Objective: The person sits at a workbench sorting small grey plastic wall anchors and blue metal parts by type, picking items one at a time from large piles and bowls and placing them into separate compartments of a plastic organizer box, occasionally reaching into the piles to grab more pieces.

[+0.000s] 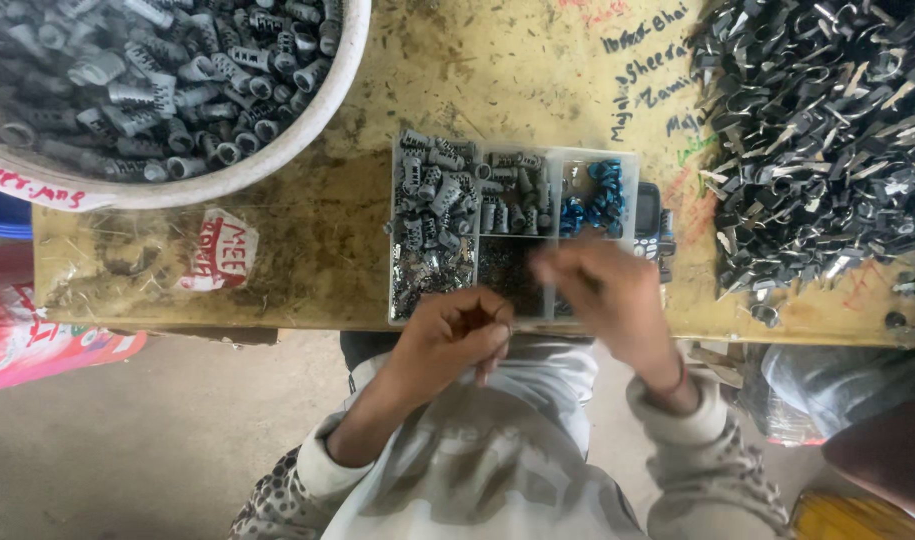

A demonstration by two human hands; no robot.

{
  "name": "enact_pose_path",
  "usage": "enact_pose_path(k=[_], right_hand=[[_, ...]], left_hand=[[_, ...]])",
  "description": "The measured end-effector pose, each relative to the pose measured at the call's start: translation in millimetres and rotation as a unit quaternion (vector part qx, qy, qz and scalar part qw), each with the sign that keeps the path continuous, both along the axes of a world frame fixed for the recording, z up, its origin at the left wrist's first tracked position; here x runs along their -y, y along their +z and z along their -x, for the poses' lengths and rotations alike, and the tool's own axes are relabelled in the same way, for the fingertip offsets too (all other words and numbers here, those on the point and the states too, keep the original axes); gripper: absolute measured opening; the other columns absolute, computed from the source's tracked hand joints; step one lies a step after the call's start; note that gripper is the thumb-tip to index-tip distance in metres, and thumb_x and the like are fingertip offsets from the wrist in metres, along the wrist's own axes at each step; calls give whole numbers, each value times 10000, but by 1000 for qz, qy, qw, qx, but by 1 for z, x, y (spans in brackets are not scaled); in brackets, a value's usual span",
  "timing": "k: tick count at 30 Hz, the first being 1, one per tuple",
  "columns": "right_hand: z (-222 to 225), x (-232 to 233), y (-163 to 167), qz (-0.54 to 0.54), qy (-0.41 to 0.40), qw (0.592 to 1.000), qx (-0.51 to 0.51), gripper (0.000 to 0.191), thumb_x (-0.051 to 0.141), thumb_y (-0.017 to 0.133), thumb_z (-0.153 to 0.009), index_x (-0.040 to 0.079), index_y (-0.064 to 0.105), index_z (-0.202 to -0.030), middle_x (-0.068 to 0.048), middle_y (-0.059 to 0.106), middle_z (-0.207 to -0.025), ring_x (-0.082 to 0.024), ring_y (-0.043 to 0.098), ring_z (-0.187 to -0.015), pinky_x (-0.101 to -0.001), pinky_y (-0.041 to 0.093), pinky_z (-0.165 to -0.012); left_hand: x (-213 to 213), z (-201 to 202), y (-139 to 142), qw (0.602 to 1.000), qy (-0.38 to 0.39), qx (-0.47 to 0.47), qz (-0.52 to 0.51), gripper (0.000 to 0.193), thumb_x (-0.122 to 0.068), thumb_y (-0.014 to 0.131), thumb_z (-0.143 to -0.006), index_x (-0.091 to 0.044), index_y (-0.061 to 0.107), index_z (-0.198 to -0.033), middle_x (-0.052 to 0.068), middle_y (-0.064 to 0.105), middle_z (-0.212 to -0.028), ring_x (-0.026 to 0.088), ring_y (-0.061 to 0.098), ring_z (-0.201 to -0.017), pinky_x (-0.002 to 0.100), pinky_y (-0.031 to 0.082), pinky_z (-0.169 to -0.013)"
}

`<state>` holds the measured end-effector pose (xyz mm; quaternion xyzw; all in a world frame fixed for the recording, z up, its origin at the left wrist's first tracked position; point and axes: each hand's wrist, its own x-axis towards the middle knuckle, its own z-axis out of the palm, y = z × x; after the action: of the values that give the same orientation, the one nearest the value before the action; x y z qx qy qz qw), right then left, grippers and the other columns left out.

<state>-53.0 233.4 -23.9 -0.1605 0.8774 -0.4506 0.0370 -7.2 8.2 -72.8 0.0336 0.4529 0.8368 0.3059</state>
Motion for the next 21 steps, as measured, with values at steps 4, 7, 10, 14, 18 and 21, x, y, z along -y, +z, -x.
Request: enact_pose_path(k=[4, 7, 10, 14, 18, 21], right_hand=[[48, 12, 5, -189, 58, 962, -189, 140, 117, 797, -884, 55, 758, -1003, -108, 676, -1025, -279, 701, -802, -357, 536, -633], [60, 9, 6, -175, 46, 970, -161, 118, 96, 787, -873, 59, 751, -979, -130, 684, -1029, -276, 701, -779, -367, 558, -653], [46, 0, 7, 93, 36, 990, 95, 119, 39, 638, -984, 26, 520, -974, -47, 721, -1168, -140, 750, -897, -276, 641, -700], [-5, -1, 2, 304, 76, 912, 265, 267, -42, 628, -965, 18, 595, -1223, -132, 697, -1116, -200, 740, -1001, -319, 668, -836], [-39, 2, -6, 150, 18, 981, 125, 336, -107, 724, -841, -8, 640, -1151, -157, 647, -1247, -205, 709, -1096, -300, 650, -871], [-45, 6, -7, 137, -12, 986, 95, 364, -70, 768, -826, 34, 618, -1141, -122, 676, -1249, -194, 740, -1095, -276, 662, -876]], left_hand=[[-2, 4, -7, 1000, 1, 8, -10, 57, -34, 612, -1037, 17, 622, -1061, 56, 641, -850, 94, 623, -690, 251, 548, -585], [-2, 6, -5, 999, 8, 14, -35, 56, -26, 617, -1042, 16, 615, -1078, 60, 638, -881, 103, 631, -753, 260, 556, -639], [-3, 10, -2, 997, 49, -5, -62, 72, -40, 609, -1033, 5, 611, -1089, 68, 666, -905, 116, 653, -765, 270, 564, -643], [-1, 13, 4, 996, 43, 38, -76, 73, -35, 621, -1001, 5, 626, -1061, 77, 696, -917, 128, 678, -783, 269, 578, -663], [-4, 11, 11, 999, 32, 37, 15, 62, -26, 716, -945, 15, 674, -964, 39, 661, -804, 88, 594, -670, 235, 499, -581], [-7, 9, 19, 989, 29, 1, 147, 75, -49, 760, -895, -1, 702, -903, 2, 649, -737, 49, 536, -600, 209, 427, -511]])
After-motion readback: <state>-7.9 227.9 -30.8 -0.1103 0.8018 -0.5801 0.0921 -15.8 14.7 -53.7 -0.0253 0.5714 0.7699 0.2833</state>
